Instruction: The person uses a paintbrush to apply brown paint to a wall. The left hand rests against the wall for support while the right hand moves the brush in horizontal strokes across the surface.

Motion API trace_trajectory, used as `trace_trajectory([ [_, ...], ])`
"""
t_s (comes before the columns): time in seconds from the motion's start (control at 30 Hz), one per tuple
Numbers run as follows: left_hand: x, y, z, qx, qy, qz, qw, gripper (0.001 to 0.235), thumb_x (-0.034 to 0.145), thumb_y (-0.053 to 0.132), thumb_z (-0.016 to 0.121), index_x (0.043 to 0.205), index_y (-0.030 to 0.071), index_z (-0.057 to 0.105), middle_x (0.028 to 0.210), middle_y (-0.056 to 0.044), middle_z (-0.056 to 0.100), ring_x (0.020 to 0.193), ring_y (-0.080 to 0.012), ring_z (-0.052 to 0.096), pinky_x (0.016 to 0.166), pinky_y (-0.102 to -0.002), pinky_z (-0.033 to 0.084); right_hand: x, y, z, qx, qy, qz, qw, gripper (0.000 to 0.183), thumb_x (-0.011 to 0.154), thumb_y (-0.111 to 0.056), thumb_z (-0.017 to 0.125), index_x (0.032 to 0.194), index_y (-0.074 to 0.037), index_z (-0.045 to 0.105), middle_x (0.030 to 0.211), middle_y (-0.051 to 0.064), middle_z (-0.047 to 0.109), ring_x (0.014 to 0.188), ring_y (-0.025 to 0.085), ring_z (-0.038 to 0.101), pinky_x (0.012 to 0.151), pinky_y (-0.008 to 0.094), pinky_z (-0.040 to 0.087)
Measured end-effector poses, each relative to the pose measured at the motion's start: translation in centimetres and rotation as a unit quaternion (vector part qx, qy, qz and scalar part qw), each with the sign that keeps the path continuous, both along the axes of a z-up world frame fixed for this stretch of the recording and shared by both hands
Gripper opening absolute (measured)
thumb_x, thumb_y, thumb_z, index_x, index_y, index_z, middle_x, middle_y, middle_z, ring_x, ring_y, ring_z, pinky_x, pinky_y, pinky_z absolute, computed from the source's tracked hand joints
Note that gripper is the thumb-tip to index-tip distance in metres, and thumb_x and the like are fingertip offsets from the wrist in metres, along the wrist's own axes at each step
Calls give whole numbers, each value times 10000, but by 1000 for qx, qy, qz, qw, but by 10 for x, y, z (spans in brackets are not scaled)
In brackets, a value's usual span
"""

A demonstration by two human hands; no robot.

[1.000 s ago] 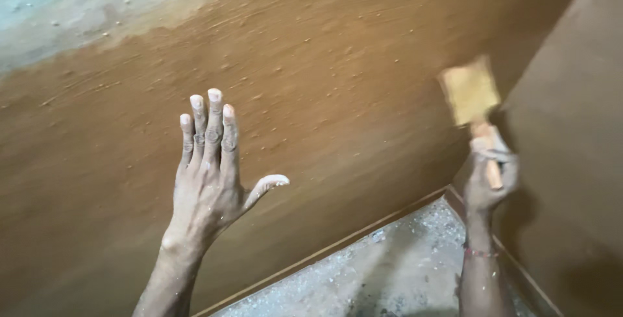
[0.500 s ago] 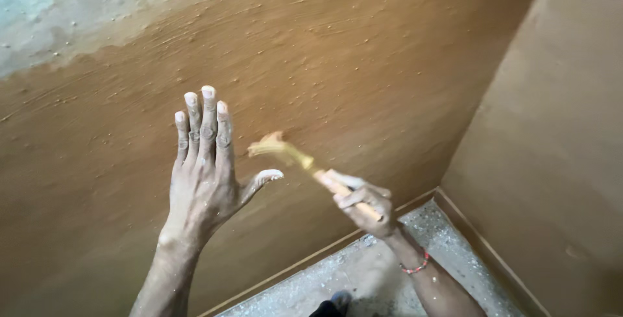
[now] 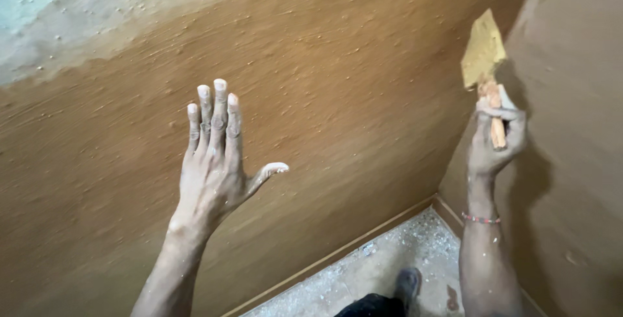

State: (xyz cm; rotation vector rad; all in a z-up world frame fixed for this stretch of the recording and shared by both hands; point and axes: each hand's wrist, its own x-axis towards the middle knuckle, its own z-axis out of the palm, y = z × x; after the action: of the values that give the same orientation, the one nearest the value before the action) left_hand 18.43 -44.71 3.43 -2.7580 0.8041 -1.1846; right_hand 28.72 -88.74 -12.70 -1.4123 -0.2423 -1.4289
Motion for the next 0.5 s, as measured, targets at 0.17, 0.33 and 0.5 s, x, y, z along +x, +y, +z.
trace_trajectory([
  [0.17, 18, -14, 1, -1, 2, 11, 1000, 1276, 836, 747, 672, 1613, -56, 55, 1694, -275, 37, 1585, -425, 11, 1305, -555, 65, 7, 32, 35, -55, 9, 15, 998, 144, 1030, 56, 737, 1009, 0, 606, 1309, 192, 666, 1281, 279, 649, 1134, 399, 526],
  [0.33, 22, -32, 9, -21, -30, -20, 999, 1307, 814, 805, 638, 1619, -22, 24, 1688, -272, 11, 1587, -422, 2, 1308, -555, 51, -48, 110, 44, -177, 15, 254, 951, 92, 944, -46, 724, 952, -64, 634, 1292, 220, 680, 1103, 253, 733, 935, 350, 632],
  [0.5, 22, -43, 14, -8, -44, -9, 999, 1322, 820, 856, 606, 1625, -9, 12, 1690, -272, -3, 1588, -422, -7, 1313, -557, 36, -62, 143, 50, -183, -13, 394, 901, 107, 990, -52, 730, 962, -71, 629, 1336, 257, 666, 1199, 293, 720, 989, 398, 615],
])
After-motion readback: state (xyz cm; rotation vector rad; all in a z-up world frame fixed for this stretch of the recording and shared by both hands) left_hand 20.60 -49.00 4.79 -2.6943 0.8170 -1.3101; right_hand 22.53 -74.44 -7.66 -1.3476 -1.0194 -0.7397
